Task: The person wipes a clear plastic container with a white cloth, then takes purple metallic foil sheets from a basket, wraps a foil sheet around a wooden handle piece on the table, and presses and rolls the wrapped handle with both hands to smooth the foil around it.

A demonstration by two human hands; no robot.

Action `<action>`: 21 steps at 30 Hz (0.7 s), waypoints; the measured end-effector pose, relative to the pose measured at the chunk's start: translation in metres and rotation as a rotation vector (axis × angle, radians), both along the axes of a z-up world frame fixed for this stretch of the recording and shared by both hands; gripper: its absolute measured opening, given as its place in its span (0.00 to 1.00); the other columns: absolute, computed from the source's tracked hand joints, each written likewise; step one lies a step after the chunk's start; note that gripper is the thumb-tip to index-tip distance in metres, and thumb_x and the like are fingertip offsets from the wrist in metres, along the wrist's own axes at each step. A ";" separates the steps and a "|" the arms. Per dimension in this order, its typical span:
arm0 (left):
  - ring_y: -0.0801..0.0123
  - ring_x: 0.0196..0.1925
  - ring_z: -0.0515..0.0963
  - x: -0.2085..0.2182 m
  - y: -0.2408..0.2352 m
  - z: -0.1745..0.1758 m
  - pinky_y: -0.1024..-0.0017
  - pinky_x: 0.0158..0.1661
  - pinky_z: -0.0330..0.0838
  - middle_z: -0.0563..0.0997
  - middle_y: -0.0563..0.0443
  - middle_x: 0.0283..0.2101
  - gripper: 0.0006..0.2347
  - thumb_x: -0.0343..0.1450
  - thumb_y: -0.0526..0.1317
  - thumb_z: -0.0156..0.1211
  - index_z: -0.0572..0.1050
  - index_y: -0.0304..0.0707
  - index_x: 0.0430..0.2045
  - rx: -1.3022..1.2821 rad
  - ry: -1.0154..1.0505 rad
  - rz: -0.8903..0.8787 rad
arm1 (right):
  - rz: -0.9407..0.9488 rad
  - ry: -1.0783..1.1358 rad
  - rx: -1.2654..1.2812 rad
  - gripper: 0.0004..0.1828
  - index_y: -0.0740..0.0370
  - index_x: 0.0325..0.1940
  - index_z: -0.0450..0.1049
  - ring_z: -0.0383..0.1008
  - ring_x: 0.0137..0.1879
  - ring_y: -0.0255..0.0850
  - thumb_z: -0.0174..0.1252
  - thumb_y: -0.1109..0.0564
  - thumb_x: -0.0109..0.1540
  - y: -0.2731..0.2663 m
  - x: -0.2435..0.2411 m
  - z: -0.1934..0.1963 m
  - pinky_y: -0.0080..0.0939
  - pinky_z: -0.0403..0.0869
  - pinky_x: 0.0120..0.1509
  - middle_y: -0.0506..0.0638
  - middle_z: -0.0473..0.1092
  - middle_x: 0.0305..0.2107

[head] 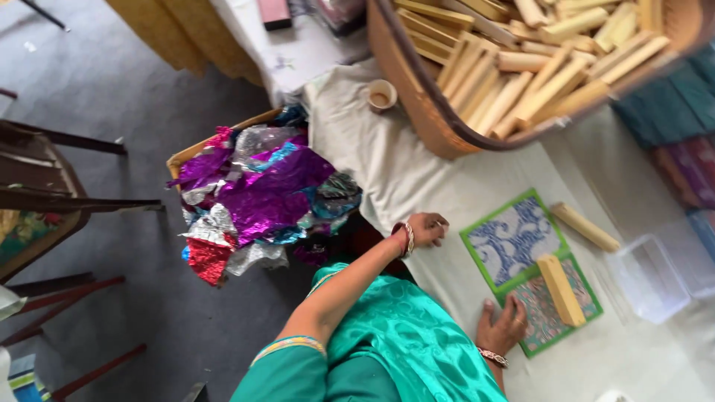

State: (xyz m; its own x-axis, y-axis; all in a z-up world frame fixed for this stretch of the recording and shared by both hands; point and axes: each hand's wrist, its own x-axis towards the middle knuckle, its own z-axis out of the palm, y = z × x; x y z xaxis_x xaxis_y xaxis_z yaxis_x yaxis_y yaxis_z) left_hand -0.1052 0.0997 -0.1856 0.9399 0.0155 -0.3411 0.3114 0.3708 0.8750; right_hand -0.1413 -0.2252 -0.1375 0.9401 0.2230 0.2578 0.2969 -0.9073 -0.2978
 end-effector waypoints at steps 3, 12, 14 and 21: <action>0.65 0.30 0.85 -0.049 0.060 0.022 0.68 0.35 0.82 0.84 0.42 0.33 0.11 0.72 0.38 0.58 0.79 0.30 0.43 0.321 -0.116 0.165 | -0.143 -0.111 -0.100 0.23 0.59 0.63 0.73 0.62 0.71 0.56 0.60 0.44 0.70 0.010 0.000 -0.020 0.66 0.59 0.73 0.57 0.64 0.63; 0.48 0.61 0.72 -0.189 0.312 0.023 0.56 0.59 0.67 0.74 0.41 0.59 0.29 0.62 0.48 0.74 0.71 0.40 0.57 1.493 0.329 0.435 | -0.172 -0.124 -0.231 0.17 0.58 0.56 0.70 0.62 0.66 0.54 0.61 0.46 0.72 0.016 0.000 -0.021 0.63 0.60 0.76 0.55 0.64 0.58; 0.49 0.64 0.69 -0.187 0.325 0.020 0.55 0.61 0.63 0.71 0.41 0.62 0.33 0.60 0.49 0.74 0.69 0.41 0.60 1.501 0.409 0.368 | -0.174 -0.119 -0.231 0.17 0.58 0.56 0.71 0.62 0.66 0.54 0.61 0.46 0.71 0.013 -0.002 -0.019 0.64 0.60 0.75 0.55 0.64 0.58; 0.52 0.70 0.64 -0.201 0.328 -0.014 0.45 0.69 0.49 0.65 0.41 0.69 0.34 0.68 0.62 0.62 0.64 0.45 0.66 1.497 0.630 0.005 | -0.138 -0.170 -0.236 0.16 0.60 0.57 0.71 0.62 0.66 0.55 0.59 0.47 0.72 0.011 -0.001 -0.026 0.61 0.61 0.71 0.55 0.64 0.54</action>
State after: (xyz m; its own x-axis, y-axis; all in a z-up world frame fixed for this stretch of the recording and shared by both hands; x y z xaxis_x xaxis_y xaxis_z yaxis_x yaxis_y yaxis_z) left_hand -0.3060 0.4273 -0.1991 0.6637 0.6717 -0.3292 0.7420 -0.6471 0.1754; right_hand -0.1423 -0.2145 -0.1636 0.9134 0.1684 0.3706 0.1935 -0.9806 -0.0312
